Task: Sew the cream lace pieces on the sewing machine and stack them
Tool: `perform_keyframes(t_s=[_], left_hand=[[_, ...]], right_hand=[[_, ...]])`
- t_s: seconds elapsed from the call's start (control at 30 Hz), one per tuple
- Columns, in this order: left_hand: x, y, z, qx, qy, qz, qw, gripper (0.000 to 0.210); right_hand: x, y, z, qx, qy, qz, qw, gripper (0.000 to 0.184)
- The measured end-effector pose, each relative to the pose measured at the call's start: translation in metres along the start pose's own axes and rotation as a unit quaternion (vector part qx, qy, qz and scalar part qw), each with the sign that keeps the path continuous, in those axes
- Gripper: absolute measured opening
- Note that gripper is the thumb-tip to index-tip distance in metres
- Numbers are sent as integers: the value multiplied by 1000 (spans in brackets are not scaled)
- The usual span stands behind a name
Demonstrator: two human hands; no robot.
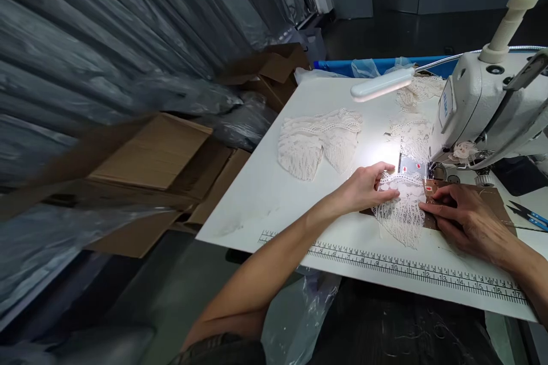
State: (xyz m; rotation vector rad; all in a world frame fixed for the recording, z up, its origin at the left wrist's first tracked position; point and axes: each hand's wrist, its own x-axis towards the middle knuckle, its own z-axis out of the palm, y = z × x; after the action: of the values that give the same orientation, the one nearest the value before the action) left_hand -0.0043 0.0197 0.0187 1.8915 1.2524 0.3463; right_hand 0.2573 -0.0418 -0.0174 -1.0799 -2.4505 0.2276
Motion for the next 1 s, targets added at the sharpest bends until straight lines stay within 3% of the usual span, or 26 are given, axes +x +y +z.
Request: perform_keyframes(t_s=[0.4,0.5,0.6,0.63,0.7,0.77,0.87,1.0], left_hand=[[-1,-1,2,3,9,0,1000,54],[-2,-2,2,76,60,52,994,48],[2,-4,8,219,151,180,947,31],[5,-4,12,263,147,237,923,29],[13,-3,19,330,84,343,875,30],[20,-2,25,372,21,400,837,33],[27,-1,29,422,-21,397,815,41],[24,-2,30,446,-33,377,811,47]], right_hand=[[2,-2,0,-3,-5,15,1000,33],[3,-3,-2,-8,-12,12,1000,33],[3,-4,-3,-7,-18,14,1000,34],[3,-4,-3,-7,-20,16,1000,34],[2,-4,-3,-8,-27,23,999,34],[2,-5,-2,-12,-28,28,999,33],[2,-5,-3,-18,-28,19,999,33],[3,-5,-4,-27,-35,10,999,35]])
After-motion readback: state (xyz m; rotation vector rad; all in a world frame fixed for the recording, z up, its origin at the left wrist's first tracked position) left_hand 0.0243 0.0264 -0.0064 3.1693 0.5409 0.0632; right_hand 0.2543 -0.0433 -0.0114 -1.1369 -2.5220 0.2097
